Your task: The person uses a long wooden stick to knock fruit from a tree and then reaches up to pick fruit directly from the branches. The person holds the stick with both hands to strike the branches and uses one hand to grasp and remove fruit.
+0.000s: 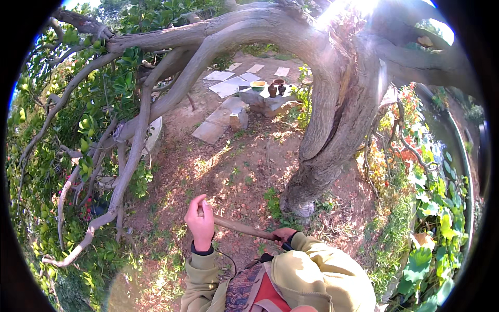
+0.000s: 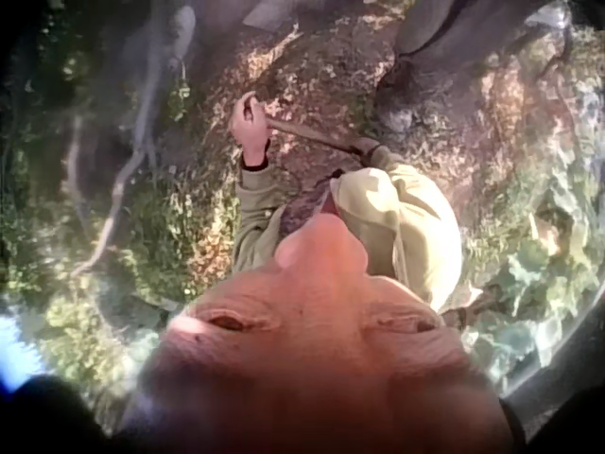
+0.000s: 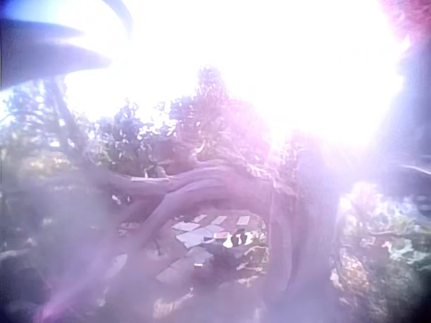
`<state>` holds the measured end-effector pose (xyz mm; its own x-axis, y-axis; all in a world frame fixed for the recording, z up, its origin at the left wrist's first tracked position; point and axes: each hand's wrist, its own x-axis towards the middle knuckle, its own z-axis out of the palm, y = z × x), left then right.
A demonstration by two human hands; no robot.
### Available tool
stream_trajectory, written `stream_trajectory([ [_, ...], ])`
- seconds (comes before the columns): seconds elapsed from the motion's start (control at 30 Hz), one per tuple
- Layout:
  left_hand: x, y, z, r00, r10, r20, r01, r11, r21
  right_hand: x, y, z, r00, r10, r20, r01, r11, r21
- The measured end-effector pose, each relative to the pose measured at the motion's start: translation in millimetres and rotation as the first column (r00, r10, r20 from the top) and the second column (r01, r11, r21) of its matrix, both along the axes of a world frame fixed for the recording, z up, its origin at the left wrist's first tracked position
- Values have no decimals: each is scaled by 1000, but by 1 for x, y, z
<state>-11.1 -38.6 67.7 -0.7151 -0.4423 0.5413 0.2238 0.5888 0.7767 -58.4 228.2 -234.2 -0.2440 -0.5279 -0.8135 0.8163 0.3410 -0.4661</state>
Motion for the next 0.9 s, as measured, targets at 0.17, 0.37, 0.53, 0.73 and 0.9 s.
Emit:
stream_trajectory([
  [0.17, 27, 24, 39, 983, -148, -111, 167, 968, 185, -4, -14, -7, 999, -40, 15, 42, 989, -140],
  [0.37, 66, 38, 60, 756, -597, -268, 643, 599, 478, -16, -48, -21, 997, 45, 65, -33, 985, -168],
  [0.53, 77, 55, 62, 795, -523, -308, 606, 712, 354, -32, -43, -4, 990, 138, -35, -141, 917, -374],
  [0.73, 56, 49, 22, 918, -331, -217, 393, 834, 387, -74, 6, 73, 851, -391, -351, 289, 906, -310],
  [0.9, 40, 41, 9, 938, -248, -243, 337, 823, 458, -102, 61, 144, 494, -652, -575, 590, 737, -329],
])
